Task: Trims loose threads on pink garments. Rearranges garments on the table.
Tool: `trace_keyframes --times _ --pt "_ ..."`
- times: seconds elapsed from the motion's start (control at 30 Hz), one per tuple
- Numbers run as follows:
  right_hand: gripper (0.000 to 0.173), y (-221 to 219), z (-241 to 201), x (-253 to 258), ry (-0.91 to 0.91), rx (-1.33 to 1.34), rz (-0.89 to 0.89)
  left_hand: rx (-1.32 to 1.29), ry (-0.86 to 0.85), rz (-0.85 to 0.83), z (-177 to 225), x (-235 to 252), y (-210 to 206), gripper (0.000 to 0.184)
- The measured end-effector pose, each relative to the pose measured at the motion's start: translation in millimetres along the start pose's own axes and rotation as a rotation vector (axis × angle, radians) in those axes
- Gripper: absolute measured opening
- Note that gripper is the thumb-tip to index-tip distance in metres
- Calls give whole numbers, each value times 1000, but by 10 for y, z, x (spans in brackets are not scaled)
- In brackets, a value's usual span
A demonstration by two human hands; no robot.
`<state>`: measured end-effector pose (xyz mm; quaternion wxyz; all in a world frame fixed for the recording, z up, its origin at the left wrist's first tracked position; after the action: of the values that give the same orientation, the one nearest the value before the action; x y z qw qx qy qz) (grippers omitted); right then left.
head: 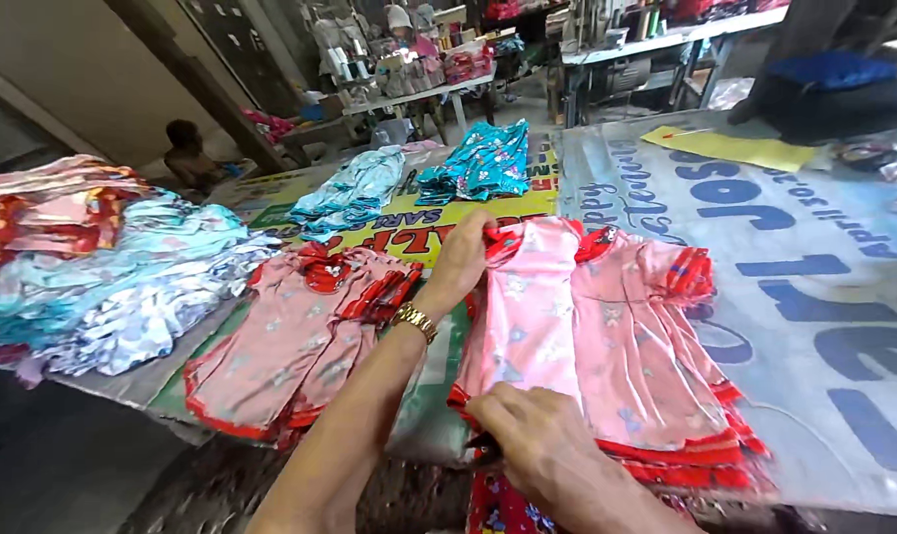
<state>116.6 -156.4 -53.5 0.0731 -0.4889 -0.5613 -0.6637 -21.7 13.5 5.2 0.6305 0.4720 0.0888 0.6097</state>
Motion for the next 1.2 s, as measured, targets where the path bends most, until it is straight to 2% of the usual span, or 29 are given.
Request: trace_keyframes --times 0.07,0.17,0.23,0.3,0.37,0.43,0.47,0.5,0.57,0.6,0.67,0.73,0.8,0.87,0.93,1.03,1.13,1.2 --pt "10 -238 -35 -54 11 -35 -96 30 43 7 -176 -136 -80 23" --pt "11 -403 -97 -177 56 -98 -223 102 117 -91 -405 -250 -306 31" --pt "14 -354 -174 -238 125 -91 -273 228 176 -170 -452 -276 -369 34" --pt "18 -152 -184 -293 172 28 -312 415 238 -254 -412 -221 -348 36" --pt "22 175 -49 -397 98 89 -246 581 228 -299 -329 -169 -275 34" --pt "21 517 220 -581 -77 -65 -127 669 151 -261 -33 -134 -155 31" --pt "21 661 386 -704 -183 -153 -93 668 59 -213 192 -145 -101 26" --pt "21 782 554 -845 -286 -226 -72 623 -48 -171 451 -200 -78 20" --pt "22 964 854 -1137 -467 -303 -47 365 -206 -172 954 -375 -227 17" --pt "21 1035 969 -1264 -544 -301 -27 193 -281 -210 1129 -467 -431 16" --pt "22 1144 1111 -1455 -657 -254 16 -131 -359 -419 1387 -754 -981 20" --pt "24 1199 1154 -1553 -694 -208 62 -214 -397 -575 1554 -1030 -1392 28" --pt "25 1225 1152 -1615 -704 -168 81 -167 -433 -541 1586 -1141 -1581 22" --pt "23 1246 1154 -1654 -715 -108 95 -268 -349 -516 1537 -1088 -1588 18" --pt "22 1270 1163 -1663 -731 -26 116 -437 -177 -530 1486 -995 -1495 21" --pt "28 1267 1156 -1563 -742 76 173 -673 34 -463 1428 -922 -1340 20" --pt "51 1114 1037 -1279 -743 121 238 -866 83 -338 1436 -909 -1134 13" --pt "55 923 928 -1070 -732 23 213 -896 57 -225 1433 -932 -957 9"
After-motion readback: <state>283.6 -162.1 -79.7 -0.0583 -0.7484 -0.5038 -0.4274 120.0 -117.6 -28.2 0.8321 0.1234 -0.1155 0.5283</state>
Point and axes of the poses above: each hand's wrist, its own x-axis towards the middle knuckle, its own y-axis out of the back of the hand, z = x × y, the point moved 4 cm from there along x, towards the middle knuckle, and after that the axes turned 14 degrees about -x, right-handed, at the moved point
